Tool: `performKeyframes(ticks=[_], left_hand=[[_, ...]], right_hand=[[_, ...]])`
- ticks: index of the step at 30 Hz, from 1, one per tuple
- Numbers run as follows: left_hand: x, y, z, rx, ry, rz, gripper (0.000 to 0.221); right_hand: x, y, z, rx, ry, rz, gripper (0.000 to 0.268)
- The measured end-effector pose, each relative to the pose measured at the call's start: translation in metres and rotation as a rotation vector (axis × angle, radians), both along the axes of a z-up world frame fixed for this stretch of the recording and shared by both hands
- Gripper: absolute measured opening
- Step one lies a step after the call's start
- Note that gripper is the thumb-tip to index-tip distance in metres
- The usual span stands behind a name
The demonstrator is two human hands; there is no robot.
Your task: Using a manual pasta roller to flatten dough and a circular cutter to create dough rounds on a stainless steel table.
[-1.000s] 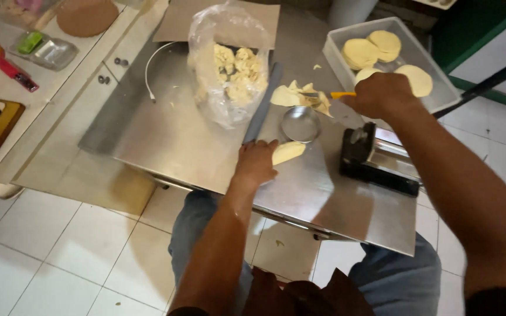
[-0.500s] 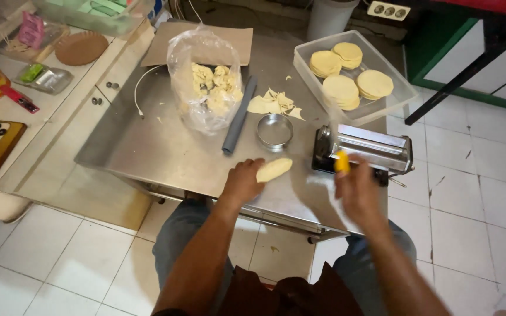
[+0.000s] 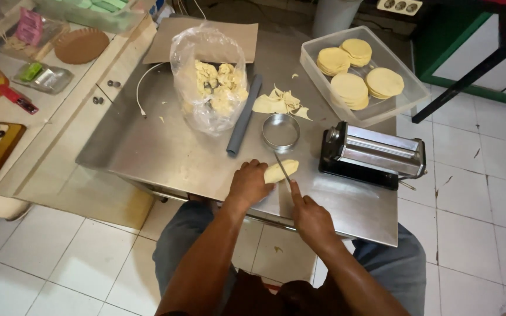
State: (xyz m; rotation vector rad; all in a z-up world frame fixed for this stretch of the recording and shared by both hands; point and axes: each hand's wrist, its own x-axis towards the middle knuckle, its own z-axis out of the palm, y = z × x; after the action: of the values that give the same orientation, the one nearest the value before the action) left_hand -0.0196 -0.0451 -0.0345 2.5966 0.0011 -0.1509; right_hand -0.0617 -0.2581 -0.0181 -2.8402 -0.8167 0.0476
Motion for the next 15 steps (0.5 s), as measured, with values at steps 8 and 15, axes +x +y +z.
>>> performKeyframes(ticks=[8, 15], left_hand=[[-0.001, 0.003, -0.004, 0.004, -0.016, -0.001, 0.061], [-0.013, 0.013, 0.004, 0.04, -0.003, -0.036, 0.076]], right_hand=[[0.018, 0.021, 0.0, -0.095, 0.231, 0.041, 0.077], [-0.039, -0.034, 0.021, -0.032, 0.314, 0.022, 0.073]])
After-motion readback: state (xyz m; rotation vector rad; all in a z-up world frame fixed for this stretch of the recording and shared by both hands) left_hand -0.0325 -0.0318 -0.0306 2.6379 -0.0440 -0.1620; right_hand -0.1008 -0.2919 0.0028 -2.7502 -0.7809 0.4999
